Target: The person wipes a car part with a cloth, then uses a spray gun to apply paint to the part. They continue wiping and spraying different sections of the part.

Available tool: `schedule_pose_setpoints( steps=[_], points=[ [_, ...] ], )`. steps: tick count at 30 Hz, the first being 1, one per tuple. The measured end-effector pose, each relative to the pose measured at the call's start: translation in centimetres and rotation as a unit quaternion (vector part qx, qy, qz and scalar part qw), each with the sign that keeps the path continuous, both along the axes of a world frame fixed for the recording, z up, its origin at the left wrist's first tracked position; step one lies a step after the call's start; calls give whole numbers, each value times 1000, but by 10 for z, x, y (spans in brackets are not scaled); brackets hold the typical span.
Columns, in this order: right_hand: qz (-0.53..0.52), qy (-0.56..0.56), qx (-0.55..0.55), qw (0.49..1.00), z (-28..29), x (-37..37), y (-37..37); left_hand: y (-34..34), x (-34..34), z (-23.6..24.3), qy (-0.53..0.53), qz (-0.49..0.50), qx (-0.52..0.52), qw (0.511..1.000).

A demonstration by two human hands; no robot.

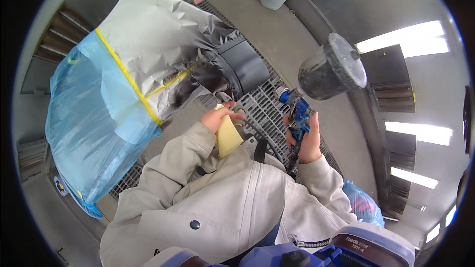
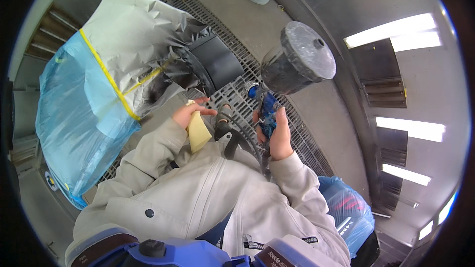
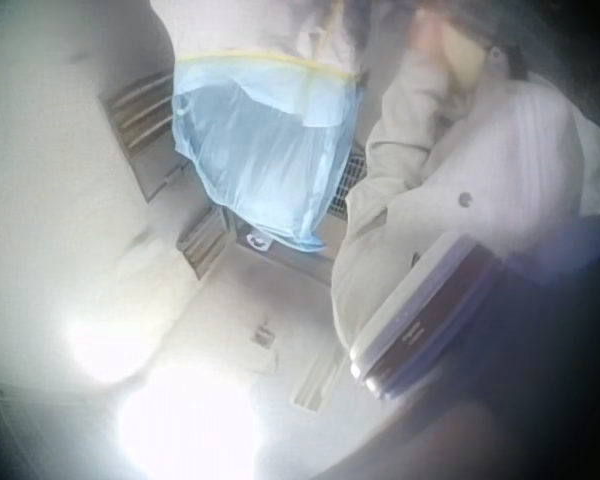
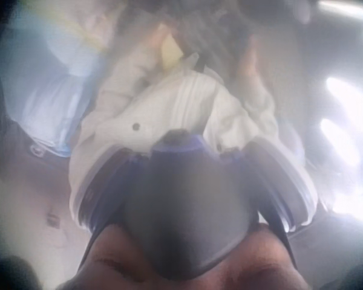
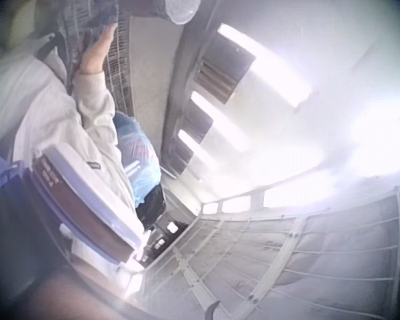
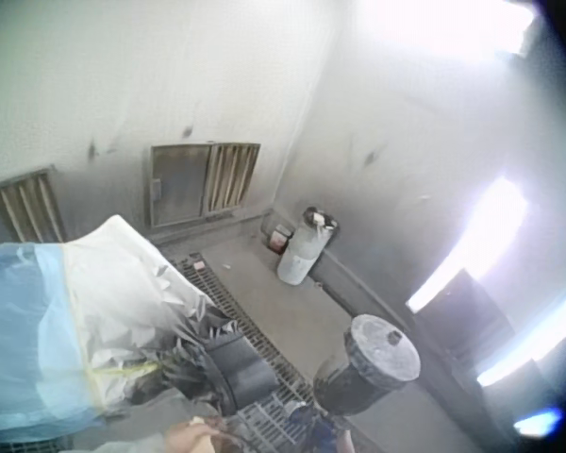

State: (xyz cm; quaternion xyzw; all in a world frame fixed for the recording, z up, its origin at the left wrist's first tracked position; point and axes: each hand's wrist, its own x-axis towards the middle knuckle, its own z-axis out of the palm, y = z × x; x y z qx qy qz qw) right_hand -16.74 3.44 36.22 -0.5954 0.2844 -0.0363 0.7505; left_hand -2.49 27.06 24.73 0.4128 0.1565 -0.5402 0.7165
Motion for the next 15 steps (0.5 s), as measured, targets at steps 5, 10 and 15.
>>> schedule_pose_setpoints(
  steps=[5, 10, 15],
  points=[
    [10, -21, 39, 999, -7, -12, 3, 4, -6, 19, 47, 31, -17, 998],
    [11, -16, 88, 996, -12, -19, 8, 3, -13, 29, 62, 53, -10, 997],
    [17, -14, 79, 997, -15, -24, 17, 3, -15, 25, 45, 50, -33, 997]
  ],
)
